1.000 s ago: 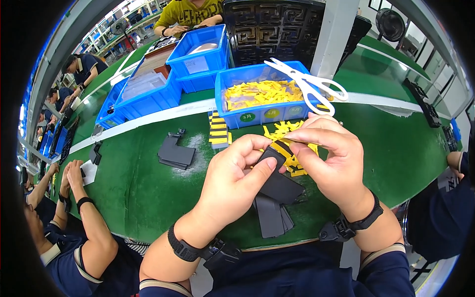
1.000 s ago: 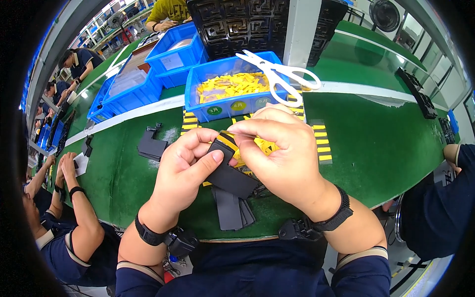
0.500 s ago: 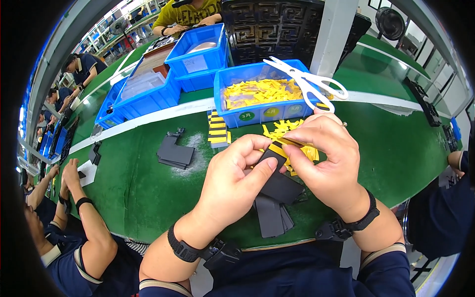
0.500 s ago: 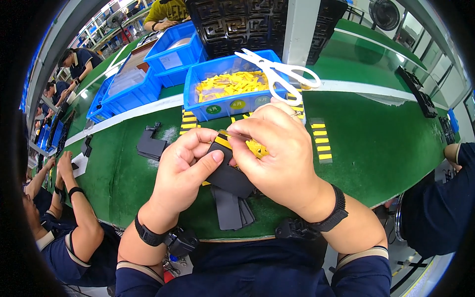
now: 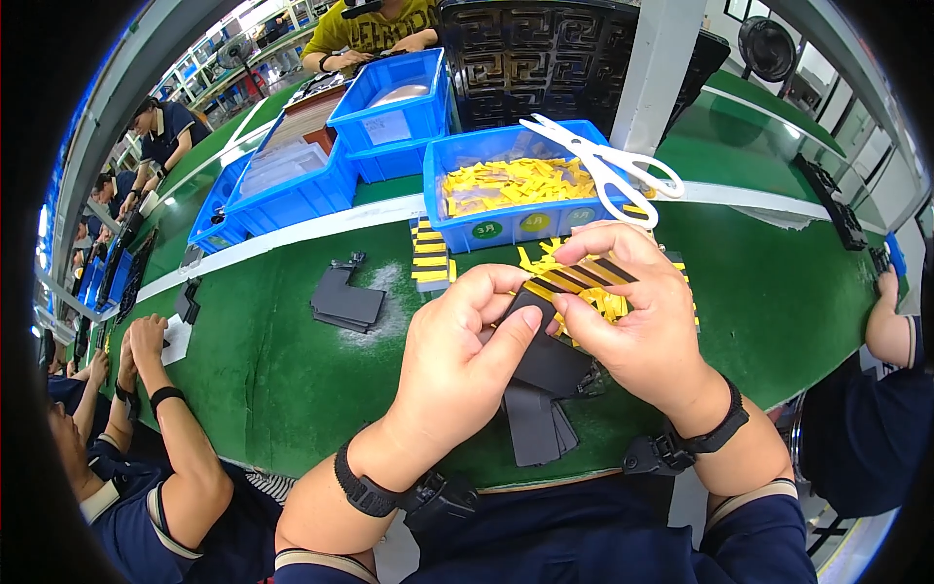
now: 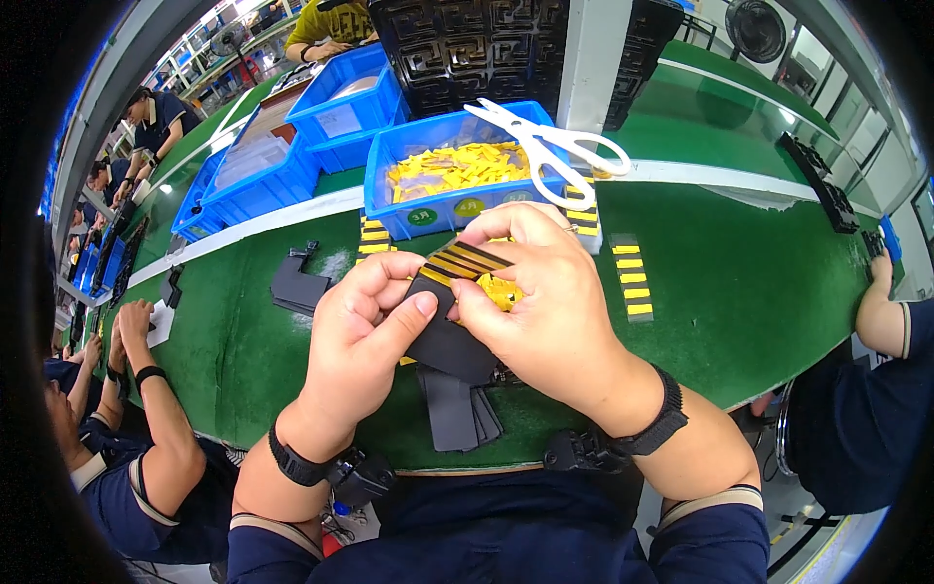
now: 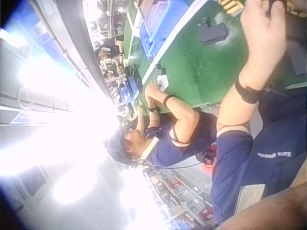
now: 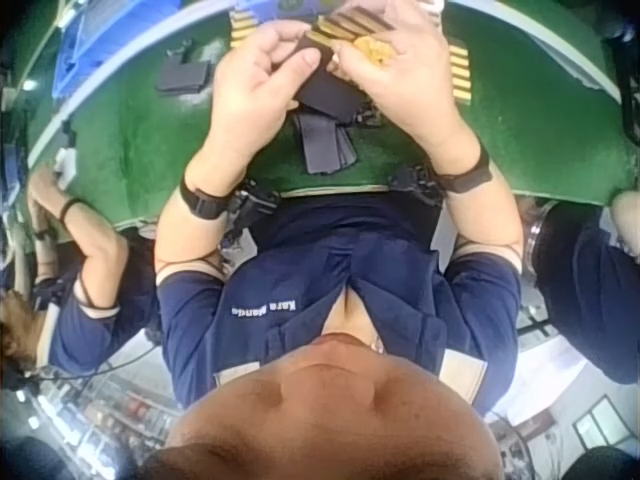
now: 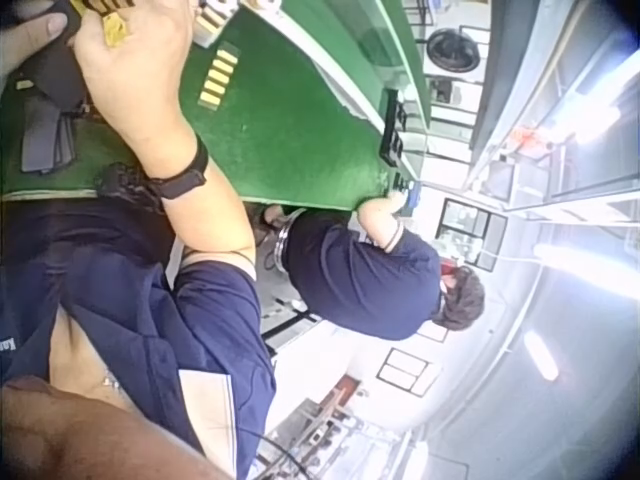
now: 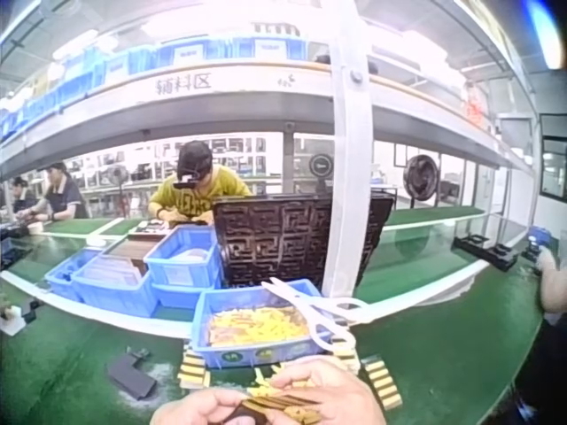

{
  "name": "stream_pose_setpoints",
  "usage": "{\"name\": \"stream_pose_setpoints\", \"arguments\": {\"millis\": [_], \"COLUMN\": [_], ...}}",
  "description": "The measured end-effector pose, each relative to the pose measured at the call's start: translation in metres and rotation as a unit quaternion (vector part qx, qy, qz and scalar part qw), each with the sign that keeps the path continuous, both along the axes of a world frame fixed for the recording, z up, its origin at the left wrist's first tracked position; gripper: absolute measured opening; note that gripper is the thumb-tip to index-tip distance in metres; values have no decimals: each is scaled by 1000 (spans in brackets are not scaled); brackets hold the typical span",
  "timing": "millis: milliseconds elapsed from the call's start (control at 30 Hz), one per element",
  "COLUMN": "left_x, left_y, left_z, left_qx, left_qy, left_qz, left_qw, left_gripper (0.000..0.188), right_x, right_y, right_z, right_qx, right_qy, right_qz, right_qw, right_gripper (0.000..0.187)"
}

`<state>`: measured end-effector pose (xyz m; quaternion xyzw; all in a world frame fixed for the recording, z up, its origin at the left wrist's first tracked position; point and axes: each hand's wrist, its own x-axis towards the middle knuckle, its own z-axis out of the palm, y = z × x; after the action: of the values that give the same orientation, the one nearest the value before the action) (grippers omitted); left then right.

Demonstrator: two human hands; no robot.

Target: Assembling small electronic components or plastic parts by applying yellow stickers/tape to black plastic housings.

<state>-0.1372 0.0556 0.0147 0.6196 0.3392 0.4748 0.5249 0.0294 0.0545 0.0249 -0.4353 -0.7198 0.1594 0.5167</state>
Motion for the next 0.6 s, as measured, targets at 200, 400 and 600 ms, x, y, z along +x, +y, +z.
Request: {"name": "stream_pose_setpoints", "arguments": {"millis": [200,400,600], "left_x": [0,2,-3], "left_y": [-1,1,6], "left_z": [4,0,-2], "left_qx": [-4,-55,-52], "left_qy": [26,-16,-18], "left_qz": [-3,0,5], "left_qw": [1000,998,998], "left_gripper": [18,18,17], "right_x": [3,3,10], "right_y": [6,2,2], "right_z": [-6,6,9], "right_qx": [87,159,223], "right_qy": [-78,-125,-228], "right_qz": [-20,-38,-16], "right_qw": [993,979,948], "right_gripper": [12,20,22]}}
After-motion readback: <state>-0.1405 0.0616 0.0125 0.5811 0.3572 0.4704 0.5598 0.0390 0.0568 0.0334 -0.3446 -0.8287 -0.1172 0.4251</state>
